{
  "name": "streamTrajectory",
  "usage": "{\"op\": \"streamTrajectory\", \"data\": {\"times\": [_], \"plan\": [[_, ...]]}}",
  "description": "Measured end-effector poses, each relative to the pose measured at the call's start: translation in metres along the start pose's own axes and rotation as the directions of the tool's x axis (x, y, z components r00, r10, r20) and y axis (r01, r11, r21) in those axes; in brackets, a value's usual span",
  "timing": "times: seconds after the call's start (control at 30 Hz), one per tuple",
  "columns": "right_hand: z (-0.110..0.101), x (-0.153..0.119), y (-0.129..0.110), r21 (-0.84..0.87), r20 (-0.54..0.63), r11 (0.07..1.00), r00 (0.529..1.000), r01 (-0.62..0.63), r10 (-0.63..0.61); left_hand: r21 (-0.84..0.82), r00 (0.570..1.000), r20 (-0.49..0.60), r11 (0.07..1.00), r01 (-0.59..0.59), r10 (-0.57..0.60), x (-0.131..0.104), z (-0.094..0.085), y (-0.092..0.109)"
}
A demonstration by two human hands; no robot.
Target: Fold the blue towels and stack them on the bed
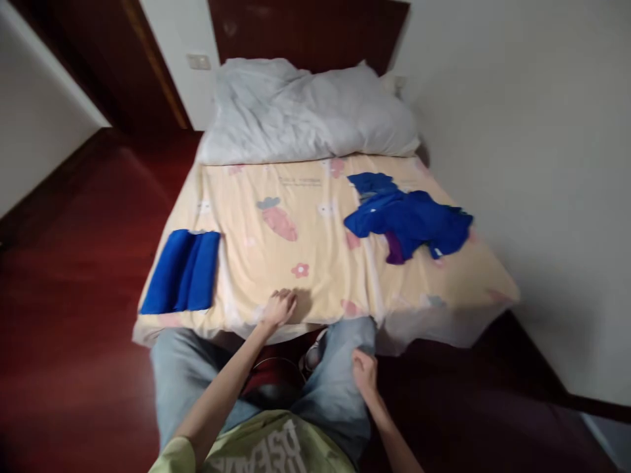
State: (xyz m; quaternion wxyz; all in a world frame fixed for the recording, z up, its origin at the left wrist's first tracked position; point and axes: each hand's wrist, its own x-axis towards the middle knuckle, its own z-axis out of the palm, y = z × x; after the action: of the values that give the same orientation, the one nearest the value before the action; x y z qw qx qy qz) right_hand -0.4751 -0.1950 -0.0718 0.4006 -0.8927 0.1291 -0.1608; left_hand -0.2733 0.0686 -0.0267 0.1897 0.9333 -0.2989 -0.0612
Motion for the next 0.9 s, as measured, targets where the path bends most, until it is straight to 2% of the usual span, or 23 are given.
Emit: {"op": "streamTrajectory", "data": {"times": [0.07, 0.17, 0.37, 0.43, 0.53, 0.63, 0.77, 0.83, 0.9], "plan": [[0.002, 0.0, -0.002, 0.006, -0.048, 1.0, 0.998, -0.03, 0.03, -0.041, 0.998, -0.01, 0.997, 0.06, -0.06, 0.021, 0.016, 0.003], [0.006, 0.013, -0.004, 0.031, -0.091, 0.995, 0.991, -0.096, 0.099, -0.055, 0.99, -0.122, 0.996, 0.066, -0.072, 0.03, 0.035, 0.002], [0.001, 0.024, 0.011, 0.15, -0.078, 0.978, 0.985, -0.143, 0.156, 0.007, 0.979, -0.198, 0.999, 0.051, -0.049, 0.026, 0.045, -0.004], [-0.004, 0.041, 0.015, 0.168, -0.1, 0.978, 0.985, -0.124, 0.142, 0.035, 0.975, -0.215, 0.998, 0.056, -0.047, 0.028, 0.048, -0.005], [-0.02, 0.102, 0.017, 0.141, -0.196, 0.983, 0.969, -0.121, 0.147, 0.063, 0.974, -0.225, 0.997, 0.051, -0.035, 0.031, 0.052, -0.006], [-0.044, 0.195, 0.022, 0.049, -0.331, 0.989, 0.932, -0.141, 0.149, 0.078, 0.97, -0.24, 0.996, 0.045, -0.025, 0.031, 0.055, -0.007], [-0.079, 0.32, 0.043, -0.086, -0.367, 0.982, 0.921, -0.17, 0.128, 0.096, 0.965, -0.264, 0.995, 0.016, 0.009, 0.03, 0.056, -0.008], [-0.093, 0.364, 0.058, -0.306, -0.346, 0.917, 0.927, -0.255, 0.142, 0.106, 0.966, -0.259, 0.994, 0.009, 0.019, 0.029, 0.056, -0.008], [-0.105, 0.393, 0.073, -0.463, -0.31, 0.817, 0.926, -0.344, 0.214, 0.113, 0.967, -0.253, 0.994, 0.012, 0.017, 0.029, 0.057, -0.009]]}}
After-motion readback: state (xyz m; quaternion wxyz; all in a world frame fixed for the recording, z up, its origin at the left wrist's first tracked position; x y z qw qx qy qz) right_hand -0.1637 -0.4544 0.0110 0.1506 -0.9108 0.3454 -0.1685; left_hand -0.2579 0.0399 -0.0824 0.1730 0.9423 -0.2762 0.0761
